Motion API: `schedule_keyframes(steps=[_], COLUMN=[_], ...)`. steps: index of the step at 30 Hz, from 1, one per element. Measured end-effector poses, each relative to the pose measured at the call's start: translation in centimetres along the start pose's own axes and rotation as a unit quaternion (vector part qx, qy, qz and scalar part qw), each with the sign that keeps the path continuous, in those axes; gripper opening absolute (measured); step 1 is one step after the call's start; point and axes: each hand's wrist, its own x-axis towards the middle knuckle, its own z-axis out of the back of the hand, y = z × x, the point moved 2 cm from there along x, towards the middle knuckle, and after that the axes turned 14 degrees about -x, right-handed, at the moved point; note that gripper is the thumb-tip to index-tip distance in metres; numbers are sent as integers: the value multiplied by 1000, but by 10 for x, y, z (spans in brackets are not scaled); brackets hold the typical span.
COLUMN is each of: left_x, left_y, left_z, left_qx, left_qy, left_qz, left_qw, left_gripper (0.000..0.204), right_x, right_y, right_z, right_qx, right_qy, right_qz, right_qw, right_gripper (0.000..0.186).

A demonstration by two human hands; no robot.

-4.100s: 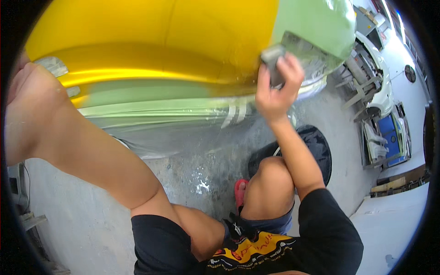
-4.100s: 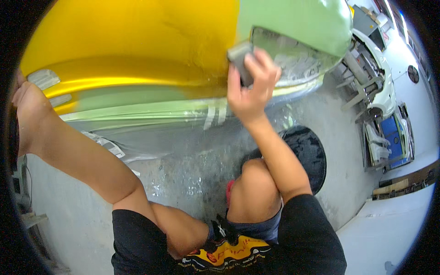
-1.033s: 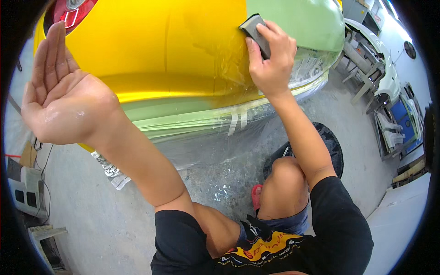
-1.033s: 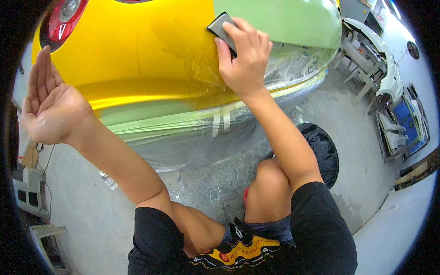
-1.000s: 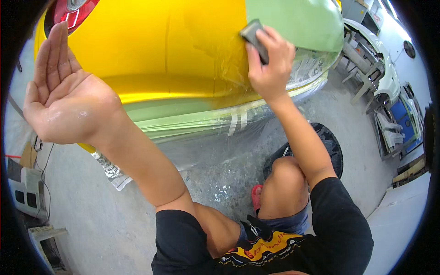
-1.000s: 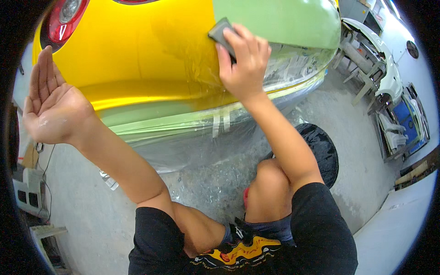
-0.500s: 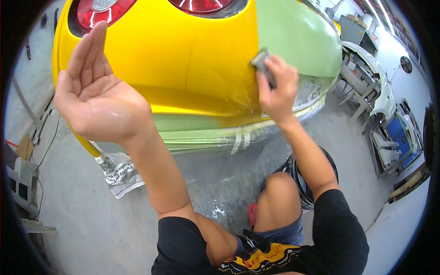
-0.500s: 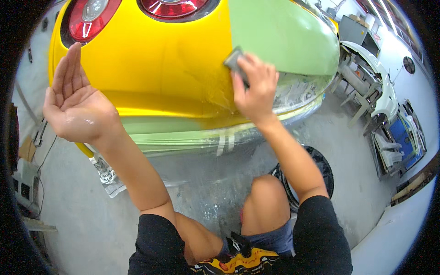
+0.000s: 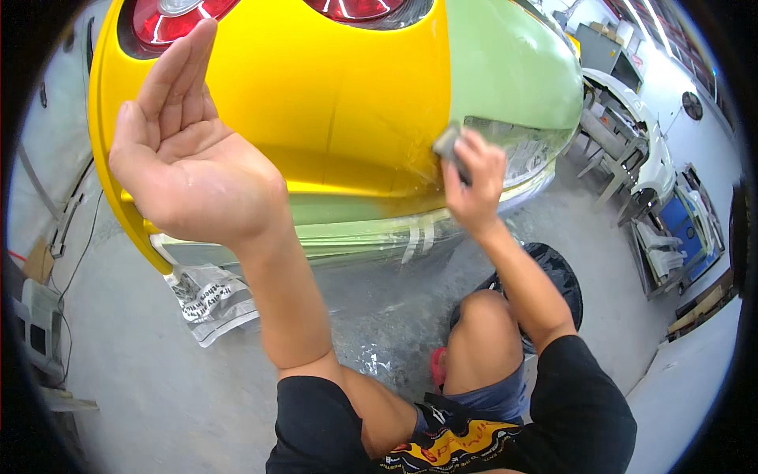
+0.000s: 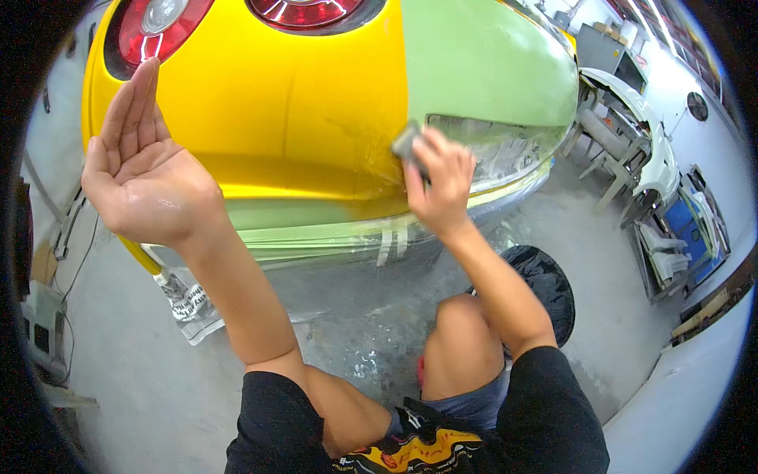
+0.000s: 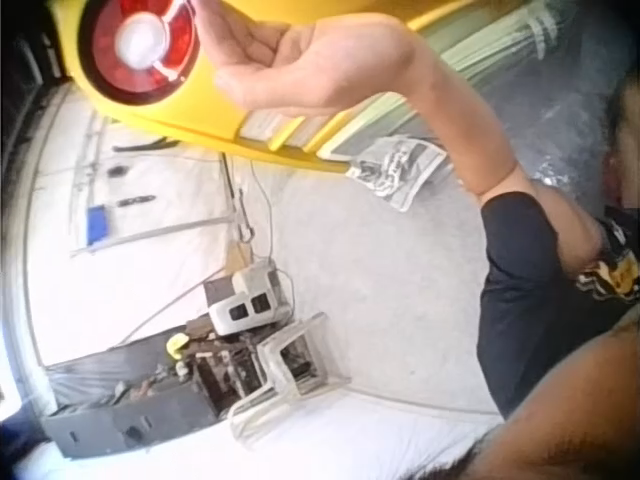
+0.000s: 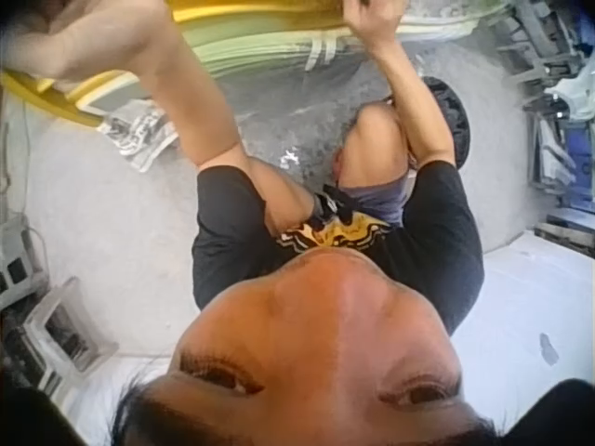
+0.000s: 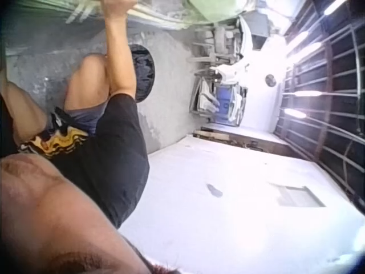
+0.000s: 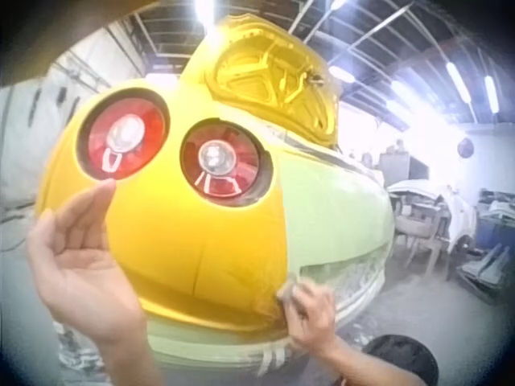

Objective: Sanding a car body panel with a sanding block and water in an auto shop.

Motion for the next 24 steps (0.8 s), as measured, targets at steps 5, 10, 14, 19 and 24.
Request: schedule_keyframes(steps=[5, 10, 14, 19, 24], left_x=[-12, -44, -55, -102, -141], left_y=[8, 31, 49, 96, 111], left_z=[-7, -12, -19, -6, 6], left_qx=[39, 97, 140, 392, 559], left_qy=[68, 191, 295, 515, 608], left_qz=[30, 44, 18, -45, -121], left_qw=[997, 976, 945, 761, 551], left_gripper=[61, 56, 43, 47, 66], right_x=[-1, 16, 46, -87, -146], right_y=[11, -4, -2, -47, -128], right_z=[-7, -6, -14, 58, 139], right_qx=[-5, -11, -6, 55, -27], right_qy=[-18, 5, -36, 110, 143], right_qz=[-37, -42, -45, 4, -126], right_qw=[999, 999, 998, 992, 981], right_gripper=[46, 44, 45, 49, 44])
